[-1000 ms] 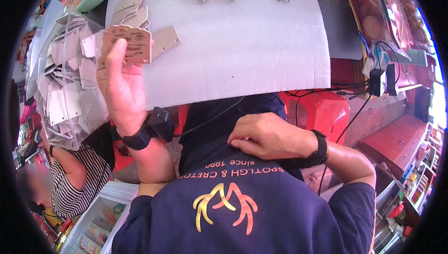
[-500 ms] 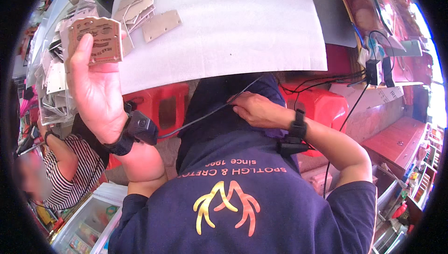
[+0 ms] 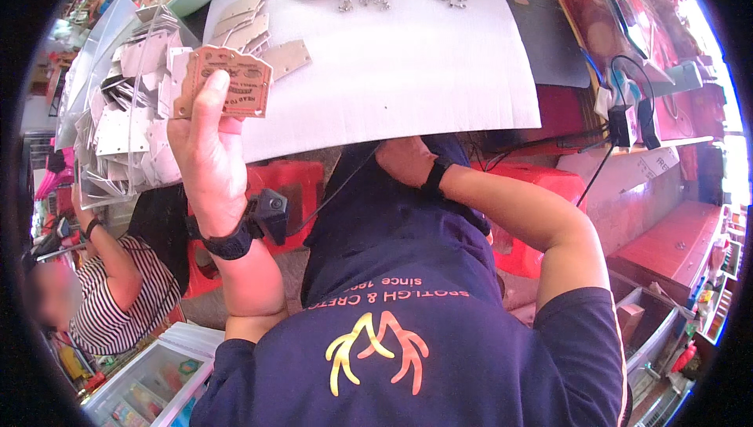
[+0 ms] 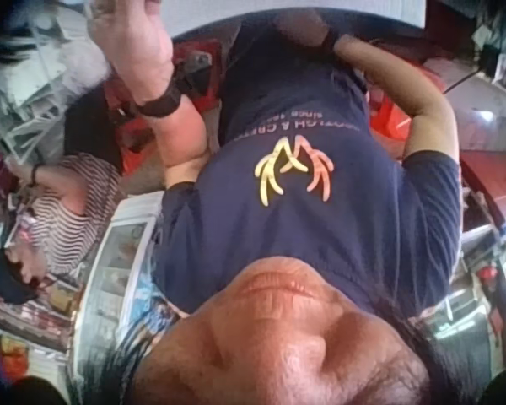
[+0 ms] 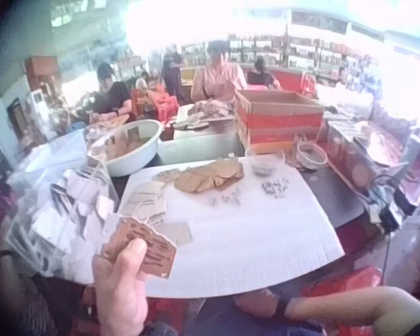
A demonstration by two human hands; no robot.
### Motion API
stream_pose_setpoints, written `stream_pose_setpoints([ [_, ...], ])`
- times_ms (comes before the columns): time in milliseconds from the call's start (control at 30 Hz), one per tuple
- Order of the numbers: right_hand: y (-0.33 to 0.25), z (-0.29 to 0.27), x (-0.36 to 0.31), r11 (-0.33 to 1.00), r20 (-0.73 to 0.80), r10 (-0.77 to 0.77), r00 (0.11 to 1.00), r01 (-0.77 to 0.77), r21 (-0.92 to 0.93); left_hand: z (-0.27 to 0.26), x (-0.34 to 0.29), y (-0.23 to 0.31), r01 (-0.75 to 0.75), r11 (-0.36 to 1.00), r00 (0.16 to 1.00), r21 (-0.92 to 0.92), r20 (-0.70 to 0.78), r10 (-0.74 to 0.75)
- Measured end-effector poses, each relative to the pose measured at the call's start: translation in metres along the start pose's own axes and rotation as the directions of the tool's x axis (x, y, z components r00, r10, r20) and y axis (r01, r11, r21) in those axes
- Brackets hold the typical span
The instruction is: The person is manually attaching small metal rivets to leather or cardboard tags by pressing them through pre-made holes.
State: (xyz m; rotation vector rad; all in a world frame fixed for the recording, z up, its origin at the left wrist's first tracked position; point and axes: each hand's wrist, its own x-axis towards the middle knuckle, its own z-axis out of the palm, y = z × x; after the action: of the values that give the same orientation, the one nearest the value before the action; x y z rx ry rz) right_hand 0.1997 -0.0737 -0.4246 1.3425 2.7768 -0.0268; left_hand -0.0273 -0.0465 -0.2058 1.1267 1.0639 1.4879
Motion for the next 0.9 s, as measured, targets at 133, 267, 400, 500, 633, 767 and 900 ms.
stream_pose_setpoints([
  [133, -0.003, -0.003, 0.004, 0.997, -0.045, -0.061, 0.997, 0.059, -0.040, 0.004, 0.000, -0.001, 0.008, 1.000, 0.999, -0.029, 0.040, -0.007],
  [267, -0.004, 0.003, 0.005, 0.990, -0.072, -0.001, 0.997, 0.011, 0.139, 0.004, 0.000, -0.006, 0.031, 0.999, 0.999, -0.019, 0.029, -0.031],
  [400, -0.005, 0.007, -0.002, 0.999, -0.170, -0.005, 0.985, 0.011, 0.035, 0.017, 0.000, -0.010, 0.047, 0.999, 0.999, -0.025, -0.025, -0.048],
  [500, -0.005, 0.012, 0.003, 0.992, -0.017, 0.001, 1.000, 0.001, 0.128, 0.019, 0.003, -0.013, 0.068, 0.996, 0.997, -0.062, 0.024, -0.067],
  [633, -0.008, 0.012, 0.007, 0.975, 0.131, 0.045, 0.990, -0.072, 0.209, 0.015, 0.004, -0.021, 0.087, 0.996, 0.995, -0.030, 0.044, -0.086],
  [767, -0.009, 0.004, -0.002, 0.978, -0.064, 0.028, 0.998, -0.014, 0.206, 0.020, 0.004, -0.026, 0.112, 0.992, 0.992, -0.057, 0.073, -0.108],
  [900, 0.002, -0.049, -0.033, 0.975, 0.185, -0.011, 0.983, -0.030, 0.219, 0.032, 0.005, -0.026, 0.143, 0.986, 0.987, -0.087, 0.092, -0.135],
])
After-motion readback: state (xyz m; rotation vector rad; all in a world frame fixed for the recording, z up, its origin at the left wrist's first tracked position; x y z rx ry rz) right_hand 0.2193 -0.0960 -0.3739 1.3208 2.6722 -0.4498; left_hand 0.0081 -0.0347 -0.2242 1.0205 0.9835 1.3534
